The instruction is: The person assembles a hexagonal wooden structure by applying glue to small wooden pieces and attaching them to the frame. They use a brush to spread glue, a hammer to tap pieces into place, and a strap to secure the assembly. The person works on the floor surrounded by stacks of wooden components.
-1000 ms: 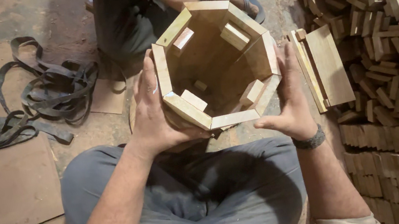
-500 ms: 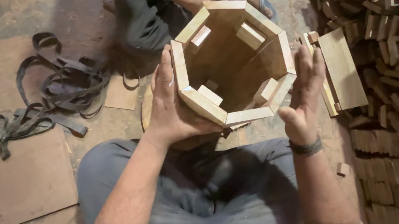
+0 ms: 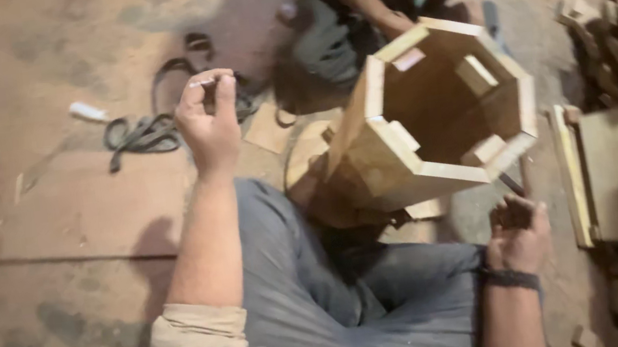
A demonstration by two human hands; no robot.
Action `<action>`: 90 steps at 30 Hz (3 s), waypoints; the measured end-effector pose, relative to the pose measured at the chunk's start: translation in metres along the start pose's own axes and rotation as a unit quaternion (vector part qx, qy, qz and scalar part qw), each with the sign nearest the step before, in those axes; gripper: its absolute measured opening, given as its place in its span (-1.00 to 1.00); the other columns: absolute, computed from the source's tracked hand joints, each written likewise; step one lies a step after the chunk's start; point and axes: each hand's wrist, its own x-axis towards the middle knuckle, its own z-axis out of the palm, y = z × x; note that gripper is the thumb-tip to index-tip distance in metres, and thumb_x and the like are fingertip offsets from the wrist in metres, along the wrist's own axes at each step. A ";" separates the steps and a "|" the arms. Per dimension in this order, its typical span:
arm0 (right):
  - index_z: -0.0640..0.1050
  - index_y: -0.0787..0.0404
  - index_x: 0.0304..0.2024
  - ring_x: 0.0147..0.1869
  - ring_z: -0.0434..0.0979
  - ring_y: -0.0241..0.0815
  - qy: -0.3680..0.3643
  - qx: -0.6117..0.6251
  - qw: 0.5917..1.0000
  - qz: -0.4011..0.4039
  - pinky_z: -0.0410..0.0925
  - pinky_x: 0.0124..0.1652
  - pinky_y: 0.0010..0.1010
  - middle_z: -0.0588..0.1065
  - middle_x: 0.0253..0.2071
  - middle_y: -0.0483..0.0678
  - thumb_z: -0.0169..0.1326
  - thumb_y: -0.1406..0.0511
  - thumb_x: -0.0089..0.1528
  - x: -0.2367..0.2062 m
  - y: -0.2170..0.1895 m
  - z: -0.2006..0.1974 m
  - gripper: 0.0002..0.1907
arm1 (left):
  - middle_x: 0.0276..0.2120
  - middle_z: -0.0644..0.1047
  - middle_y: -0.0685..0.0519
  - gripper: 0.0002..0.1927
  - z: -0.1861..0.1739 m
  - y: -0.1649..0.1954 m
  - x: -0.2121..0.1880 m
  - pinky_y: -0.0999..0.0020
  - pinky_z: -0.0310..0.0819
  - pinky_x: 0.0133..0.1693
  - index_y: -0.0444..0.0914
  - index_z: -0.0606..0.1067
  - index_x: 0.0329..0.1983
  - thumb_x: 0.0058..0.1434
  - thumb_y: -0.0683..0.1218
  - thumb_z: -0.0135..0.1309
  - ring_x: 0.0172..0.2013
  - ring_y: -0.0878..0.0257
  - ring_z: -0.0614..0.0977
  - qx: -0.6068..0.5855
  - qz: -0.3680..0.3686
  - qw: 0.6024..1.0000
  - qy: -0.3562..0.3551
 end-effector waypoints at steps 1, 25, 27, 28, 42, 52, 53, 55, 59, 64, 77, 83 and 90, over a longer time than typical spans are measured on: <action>0.56 0.26 -0.06 -0.09 0.52 -0.11 -0.003 -0.022 1.000 -0.013 0.43 -0.01 -0.26 0.57 -0.13 0.00 -0.18 0.03 0.58 0.001 0.001 -0.002 -0.52 | -0.30 0.59 0.04 -0.79 -0.015 -0.013 0.006 0.39 0.44 -0.19 -0.34 0.57 -0.22 0.43 -0.07 0.14 -0.30 0.36 0.54 -0.015 -0.022 1.000 -0.002; 0.51 0.31 -0.04 -0.06 0.58 -0.08 0.047 -0.082 0.992 -0.087 0.48 -0.05 -0.21 0.54 -0.10 0.06 -0.16 0.16 0.57 -0.027 -0.006 0.064 -0.65 | -0.23 0.57 -0.07 -0.89 -0.053 -0.078 0.046 0.07 0.48 -0.10 -0.28 0.48 -0.09 0.39 -0.16 0.11 -0.19 0.07 0.59 0.215 -0.025 0.974 -0.069; 0.50 0.31 -0.07 -0.12 0.57 -0.08 0.039 -0.107 0.984 -0.134 0.47 -0.08 -0.26 0.55 -0.16 0.07 -0.17 0.18 0.59 -0.044 -0.017 0.067 -0.65 | -0.26 0.55 0.05 -0.91 -0.063 -0.031 0.035 0.32 0.50 -0.23 -0.28 0.45 0.00 0.50 -0.17 0.03 -0.31 0.27 0.58 -0.053 -0.134 0.988 -0.049; 0.51 0.33 -0.08 -0.11 0.58 -0.09 0.032 -0.138 0.974 -0.175 0.48 -0.05 -0.28 0.57 -0.15 0.07 -0.16 0.20 0.58 -0.057 -0.024 0.072 -0.66 | -0.29 0.53 0.07 -0.91 -0.068 -0.004 0.028 0.39 0.49 -0.26 -0.28 0.45 0.02 0.53 -0.17 0.02 -0.37 0.32 0.55 -0.162 -0.178 0.969 -0.054; 0.45 0.29 0.18 -0.02 0.65 -0.22 -0.579 -0.364 0.726 0.079 0.48 -0.03 -0.40 0.63 -0.09 0.00 0.30 0.26 0.19 -0.226 -0.141 0.157 -0.45 | -0.44 0.51 0.16 -0.80 -0.002 0.169 -0.149 0.52 0.48 -0.41 -0.31 0.49 -0.15 0.41 -0.05 0.11 -0.49 0.44 0.57 -0.174 -0.396 0.496 -0.753; 0.54 0.31 -0.43 -0.21 0.57 -0.06 -0.611 -0.215 0.761 0.041 0.44 -0.02 -0.17 0.51 -0.46 -0.01 0.21 0.36 0.27 -0.159 -0.203 0.106 -0.80 | -0.46 0.56 0.12 -0.83 0.016 0.192 -0.068 0.38 0.47 -0.34 -0.29 0.56 -0.21 0.32 -0.06 0.17 -0.43 0.34 0.54 -0.145 -0.051 0.620 -0.770; 0.53 0.29 -0.45 -0.22 0.56 -0.06 -0.621 -0.230 0.749 0.009 0.44 0.03 -0.13 0.47 -0.48 -0.03 0.22 0.34 0.27 -0.156 -0.211 0.114 -0.78 | -0.48 0.56 0.09 -0.82 0.019 0.200 -0.059 0.34 0.48 -0.36 -0.28 0.56 -0.24 0.30 -0.05 0.17 -0.45 0.27 0.56 -0.108 -0.008 0.627 -0.771; 0.53 0.26 -0.45 -0.25 0.58 -0.08 -0.630 -0.318 0.706 -0.064 0.42 0.14 -0.07 0.48 -0.49 -0.04 0.21 0.29 0.25 -0.160 -0.231 0.132 -0.78 | -0.50 0.56 0.02 -0.81 0.022 0.218 -0.053 0.26 0.49 -0.39 -0.28 0.55 -0.31 0.25 -0.04 0.17 -0.49 0.13 0.59 -0.040 0.070 0.631 -0.771; 0.56 0.19 -0.45 -0.31 0.61 -0.06 -0.569 -0.580 0.546 -0.204 0.31 0.26 -0.02 0.54 -0.50 -0.04 0.26 0.18 0.11 -0.174 -0.252 0.177 -0.77 | -0.53 0.54 -0.08 -0.77 0.031 0.246 -0.056 0.05 0.44 -0.37 -0.24 0.52 -0.46 0.18 0.01 0.16 -0.43 -0.09 0.60 0.159 0.279 0.650 -0.688; 0.50 0.15 -0.55 -0.25 0.56 -0.04 -0.542 -0.637 0.439 -0.327 0.16 0.30 0.06 0.46 -0.49 -0.08 0.24 0.21 -0.01 -0.211 -0.235 0.201 -0.80 | -0.43 0.49 -0.10 -0.75 0.045 0.243 -0.053 0.06 0.52 -0.27 -0.28 0.46 -0.43 0.22 0.00 0.09 -0.40 -0.07 0.60 0.178 0.458 0.715 -0.498; 0.45 0.23 -0.48 -0.36 0.46 -0.05 -0.458 -0.565 0.419 -0.544 0.30 -0.20 -0.24 0.41 -0.47 -0.02 0.19 0.21 0.09 -0.241 -0.168 0.304 -0.75 | -0.43 0.61 -0.18 -0.89 0.157 0.200 0.013 0.03 0.56 -0.28 -0.25 0.61 -0.42 0.15 -0.20 0.07 -0.37 -0.13 0.66 0.122 0.268 0.925 -0.241; 0.42 0.20 -0.54 -0.40 0.42 -0.08 -0.498 -0.512 0.428 -0.553 0.30 -0.22 -0.25 0.37 -0.52 -0.06 0.17 0.25 0.05 -0.259 -0.158 0.292 -0.78 | -0.38 0.63 -0.19 -0.79 0.201 0.158 0.073 0.08 0.57 -0.26 -0.21 0.62 -0.39 -0.17 -0.14 0.20 -0.32 -0.13 0.68 0.258 0.062 0.960 -0.093; 0.41 0.20 -0.52 -0.36 0.43 -0.05 -0.525 -0.492 0.451 -0.528 0.35 -0.18 -0.25 0.38 -0.48 -0.04 0.15 0.30 0.00 -0.268 -0.156 0.283 -0.83 | -0.36 0.66 -0.16 -0.89 0.188 0.144 0.080 0.17 0.63 -0.14 -0.22 0.61 -0.44 -0.05 -0.22 0.13 -0.24 -0.06 0.72 0.288 -0.005 0.956 -0.062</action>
